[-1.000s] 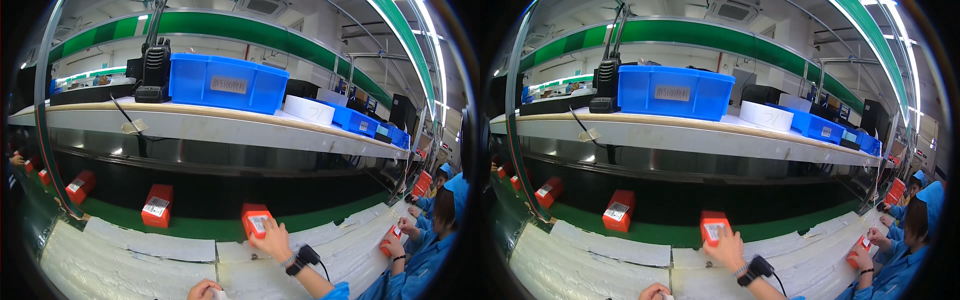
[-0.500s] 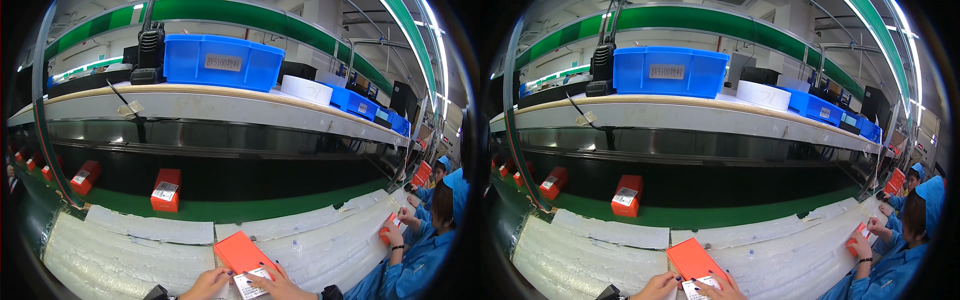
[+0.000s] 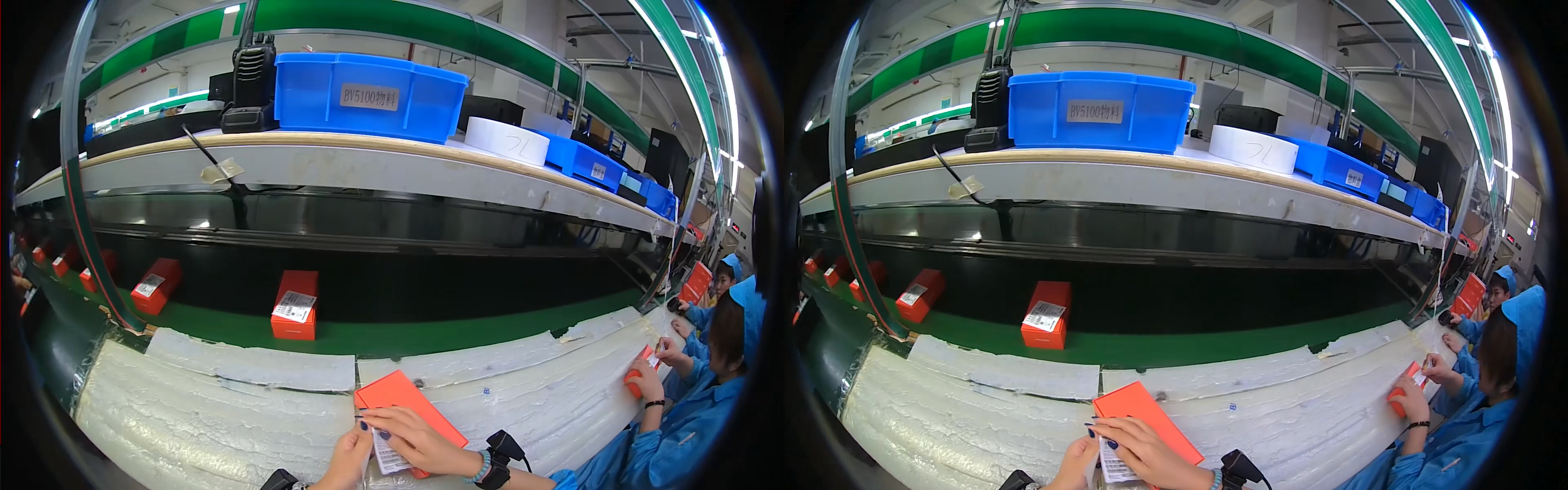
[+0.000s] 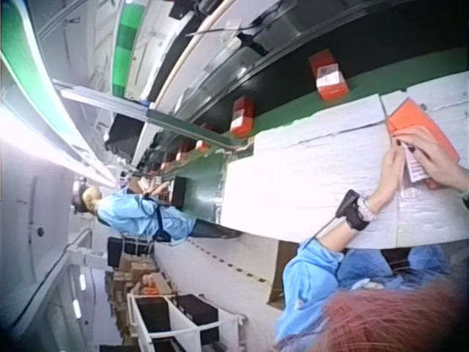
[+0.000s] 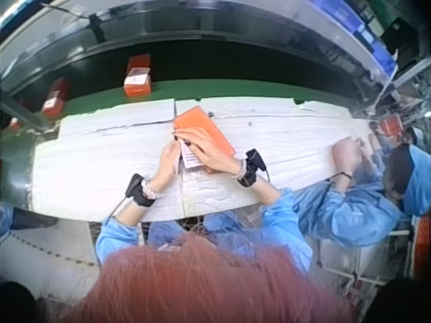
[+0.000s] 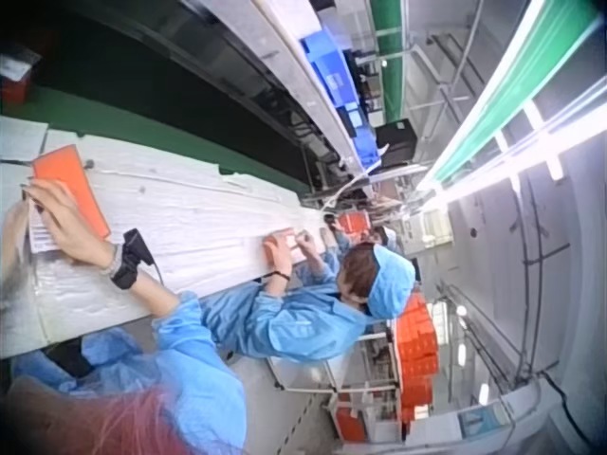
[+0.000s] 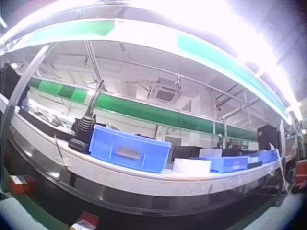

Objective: Applying adhesive labels to small red boxes on an assembly line conveyor.

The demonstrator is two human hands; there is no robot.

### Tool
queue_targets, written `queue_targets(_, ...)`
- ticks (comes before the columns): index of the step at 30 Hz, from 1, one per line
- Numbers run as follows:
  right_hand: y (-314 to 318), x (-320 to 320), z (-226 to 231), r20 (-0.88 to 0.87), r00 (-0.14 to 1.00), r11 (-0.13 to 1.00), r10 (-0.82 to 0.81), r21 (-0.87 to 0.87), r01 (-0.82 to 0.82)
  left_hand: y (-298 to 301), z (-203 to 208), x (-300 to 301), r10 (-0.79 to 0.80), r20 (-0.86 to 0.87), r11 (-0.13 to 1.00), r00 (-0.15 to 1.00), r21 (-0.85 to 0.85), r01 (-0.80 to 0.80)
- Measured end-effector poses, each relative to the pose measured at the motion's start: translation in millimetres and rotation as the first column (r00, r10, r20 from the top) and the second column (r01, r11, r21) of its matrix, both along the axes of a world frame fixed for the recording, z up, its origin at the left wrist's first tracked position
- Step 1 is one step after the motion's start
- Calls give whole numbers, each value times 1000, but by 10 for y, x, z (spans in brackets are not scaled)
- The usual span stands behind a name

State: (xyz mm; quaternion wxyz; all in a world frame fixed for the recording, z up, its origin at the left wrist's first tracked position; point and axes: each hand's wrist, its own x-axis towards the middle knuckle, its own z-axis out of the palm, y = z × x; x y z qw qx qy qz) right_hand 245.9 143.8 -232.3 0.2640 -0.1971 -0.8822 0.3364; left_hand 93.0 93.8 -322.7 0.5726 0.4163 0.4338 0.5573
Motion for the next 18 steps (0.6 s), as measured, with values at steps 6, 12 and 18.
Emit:
queue_targets(6,66,-84,-96,-2,999,997,-40,-70,40,45,24,-14,149,429,984,891,-156,-89)
queue_targets(12,87,-78,-170,-48,998,993,-47,-113,42,20,185,-29,89,439,990,894,-136,-32)
queue_targets(18,235,284,213,-205,978,992,37,-108,-61,-18,435,-301,-59,688,997,724,11,71)
